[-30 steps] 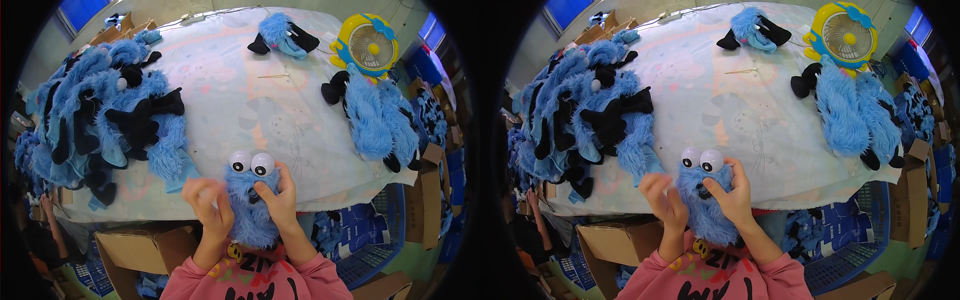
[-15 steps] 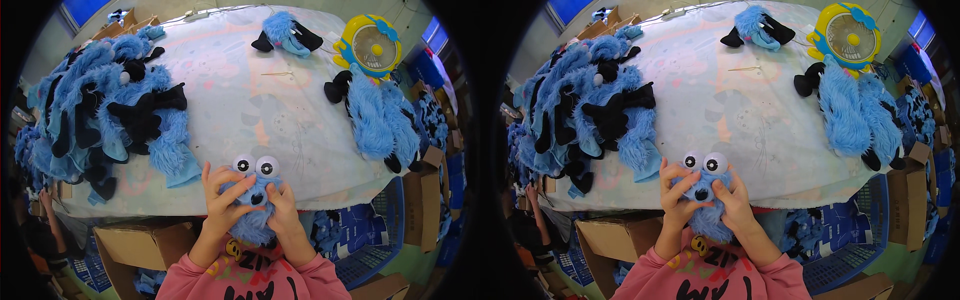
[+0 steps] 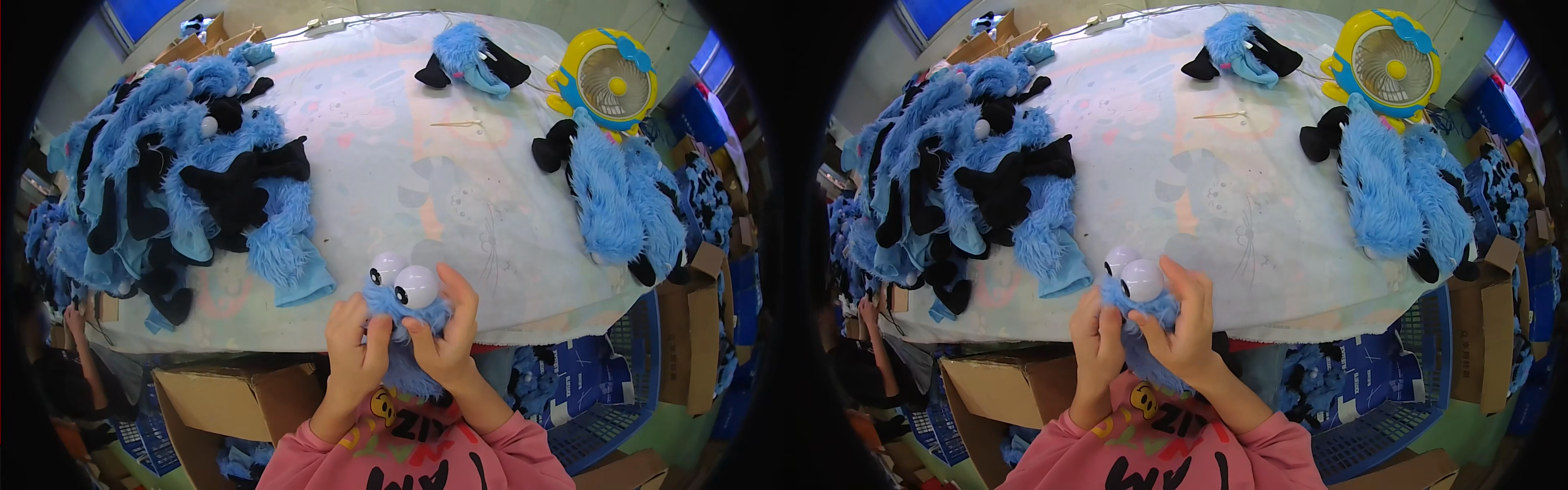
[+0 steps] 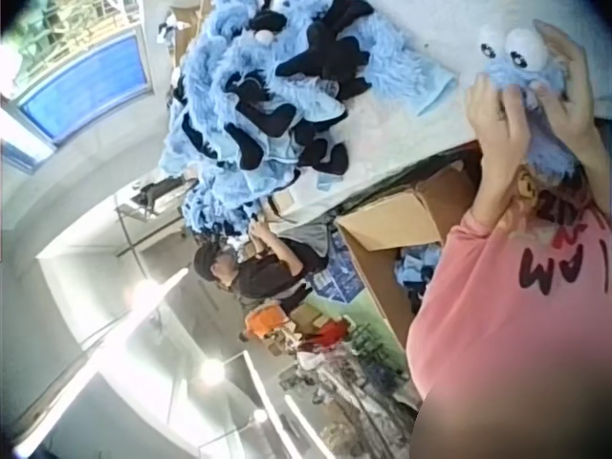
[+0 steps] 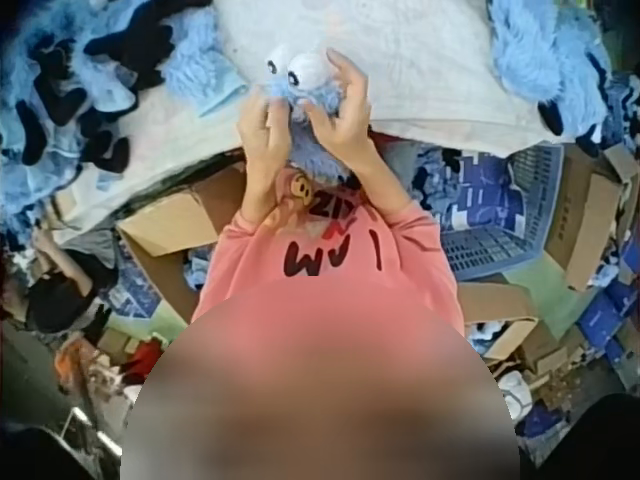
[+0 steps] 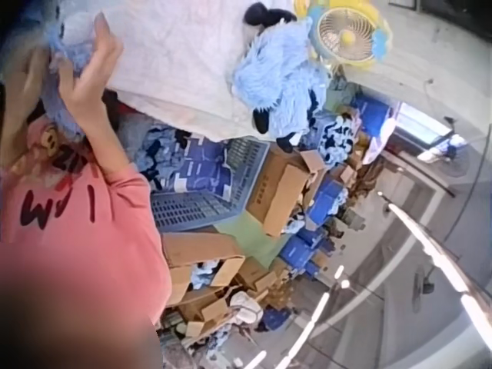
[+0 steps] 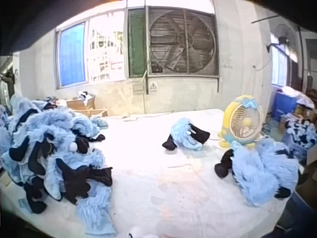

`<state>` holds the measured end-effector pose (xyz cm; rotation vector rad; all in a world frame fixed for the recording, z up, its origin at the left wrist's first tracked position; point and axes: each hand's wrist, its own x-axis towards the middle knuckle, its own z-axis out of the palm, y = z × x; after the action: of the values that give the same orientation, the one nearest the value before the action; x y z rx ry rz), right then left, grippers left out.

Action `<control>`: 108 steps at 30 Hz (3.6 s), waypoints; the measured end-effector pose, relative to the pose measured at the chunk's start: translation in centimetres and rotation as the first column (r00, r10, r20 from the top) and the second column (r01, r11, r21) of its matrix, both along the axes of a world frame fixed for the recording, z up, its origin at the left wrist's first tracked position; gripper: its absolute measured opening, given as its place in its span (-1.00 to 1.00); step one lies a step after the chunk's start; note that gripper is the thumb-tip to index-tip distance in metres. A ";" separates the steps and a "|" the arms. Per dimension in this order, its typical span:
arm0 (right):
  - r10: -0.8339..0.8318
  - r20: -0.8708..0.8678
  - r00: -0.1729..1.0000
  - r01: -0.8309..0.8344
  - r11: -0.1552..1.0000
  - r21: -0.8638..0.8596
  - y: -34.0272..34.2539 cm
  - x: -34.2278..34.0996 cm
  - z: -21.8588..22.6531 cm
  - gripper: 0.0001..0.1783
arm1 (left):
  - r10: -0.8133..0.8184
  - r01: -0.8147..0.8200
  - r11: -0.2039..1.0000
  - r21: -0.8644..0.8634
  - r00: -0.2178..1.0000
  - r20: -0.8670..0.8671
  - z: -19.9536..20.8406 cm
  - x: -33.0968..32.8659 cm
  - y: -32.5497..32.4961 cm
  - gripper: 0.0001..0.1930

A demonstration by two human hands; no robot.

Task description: Assembling blue plush toys by attaching eyes and checking the fabric.

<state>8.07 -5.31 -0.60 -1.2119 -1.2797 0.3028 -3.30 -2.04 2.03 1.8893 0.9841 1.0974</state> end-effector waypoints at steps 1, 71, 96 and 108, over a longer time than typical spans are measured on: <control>0.005 -0.002 1.000 -0.005 1.000 0.002 0.1 -0.1 0.2 -0.40 | 0.005 -0.005 1.000 0.002 1.000 -0.002 0.0 -0.1 -0.1 -0.80; 0.539 -0.549 0.638 -0.766 0.514 -0.386 -3.2 4.6 1.1 -0.59 | 0.468 -0.464 0.858 -0.221 0.528 0.709 -0.3 -6.1 7.0 -0.71; 0.010 -0.882 0.470 -0.290 0.946 -0.144 -0.1 5.0 -0.9 -0.51 | -0.185 0.331 0.902 -0.279 0.878 0.441 -0.9 -3.6 2.9 -0.80; -0.022 -0.834 0.551 -0.278 0.938 -0.208 0.3 4.6 -2.1 -0.55 | -0.033 0.100 0.957 -0.273 0.970 0.240 -1.0 -2.7 0.4 -0.86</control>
<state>12.64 -4.98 -2.70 -1.0098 -0.4612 1.1036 -6.02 -1.67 0.99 1.5137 0.8841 1.0492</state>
